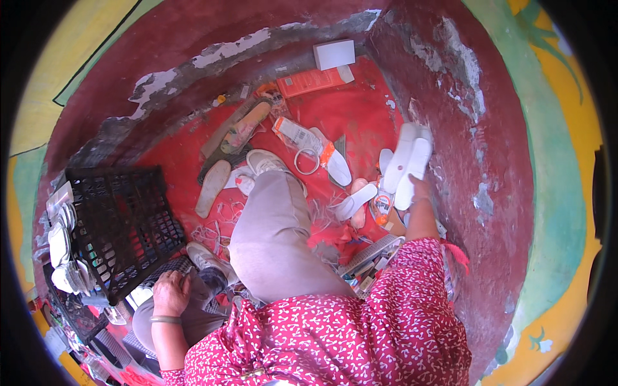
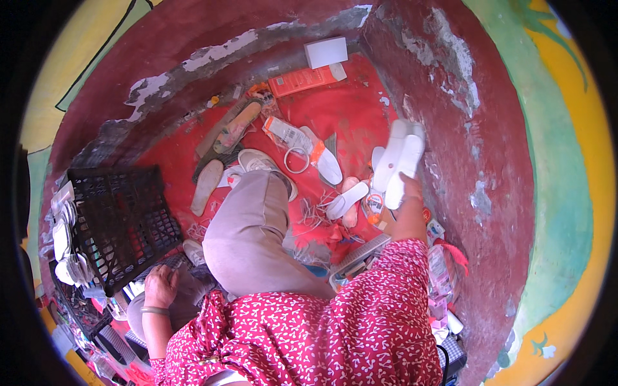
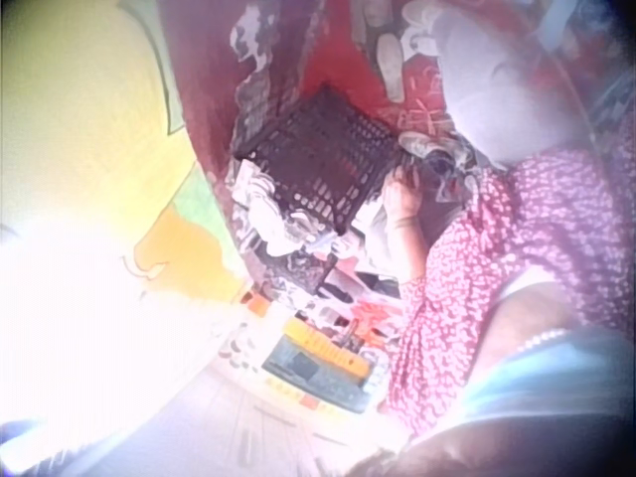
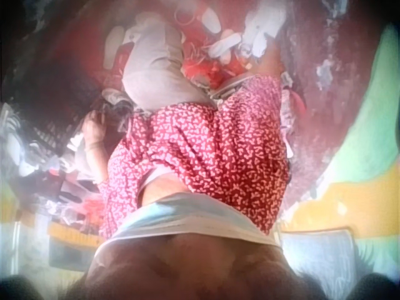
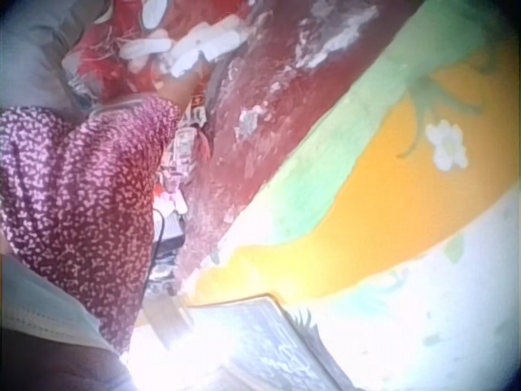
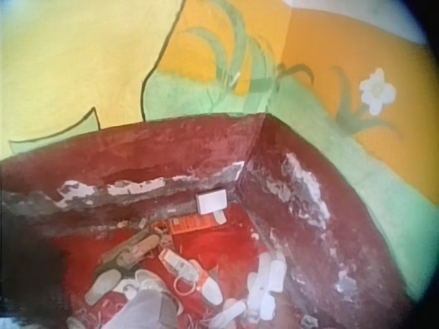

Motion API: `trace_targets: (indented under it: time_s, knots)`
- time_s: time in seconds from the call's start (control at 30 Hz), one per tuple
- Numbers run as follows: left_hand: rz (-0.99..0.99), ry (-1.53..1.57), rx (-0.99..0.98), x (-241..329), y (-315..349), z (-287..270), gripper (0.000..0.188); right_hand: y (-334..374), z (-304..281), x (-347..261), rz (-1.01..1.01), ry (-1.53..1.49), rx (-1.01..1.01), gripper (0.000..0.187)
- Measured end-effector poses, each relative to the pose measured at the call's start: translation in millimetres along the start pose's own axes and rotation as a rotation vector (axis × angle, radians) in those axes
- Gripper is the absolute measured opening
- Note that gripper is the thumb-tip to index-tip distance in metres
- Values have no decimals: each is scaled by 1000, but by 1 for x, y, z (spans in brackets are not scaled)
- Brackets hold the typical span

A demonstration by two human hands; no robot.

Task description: The person assembles slippers by hand, picking up insoles and fitting them into fabric slipper shells.

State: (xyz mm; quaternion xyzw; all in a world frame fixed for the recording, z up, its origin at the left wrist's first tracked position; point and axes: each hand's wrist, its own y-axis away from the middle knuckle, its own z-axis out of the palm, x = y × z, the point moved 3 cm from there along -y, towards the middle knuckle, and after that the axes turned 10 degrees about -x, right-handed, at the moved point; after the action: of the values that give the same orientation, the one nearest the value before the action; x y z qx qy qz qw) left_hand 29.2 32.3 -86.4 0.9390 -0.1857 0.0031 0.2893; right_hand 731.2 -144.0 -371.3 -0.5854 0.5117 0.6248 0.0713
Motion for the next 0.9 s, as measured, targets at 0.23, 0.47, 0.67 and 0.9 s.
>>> trace_targets:
  time_s: [0.23,0.47,0.67,0.9]
  knots:
    - [30,-13,7,2,-2,0,18,39,-76,-49,1,-88,62,37]
    - [94,-2,67,13,2,-10,18,71,-4,-55,-19,-377,-71,44]
    - [185,53,175,6,21,-10,16,113,135,-164,-181,-335,-644,48]
    - [295,82,335,12,32,-15,25,265,326,-328,-522,-23,-1172,48]
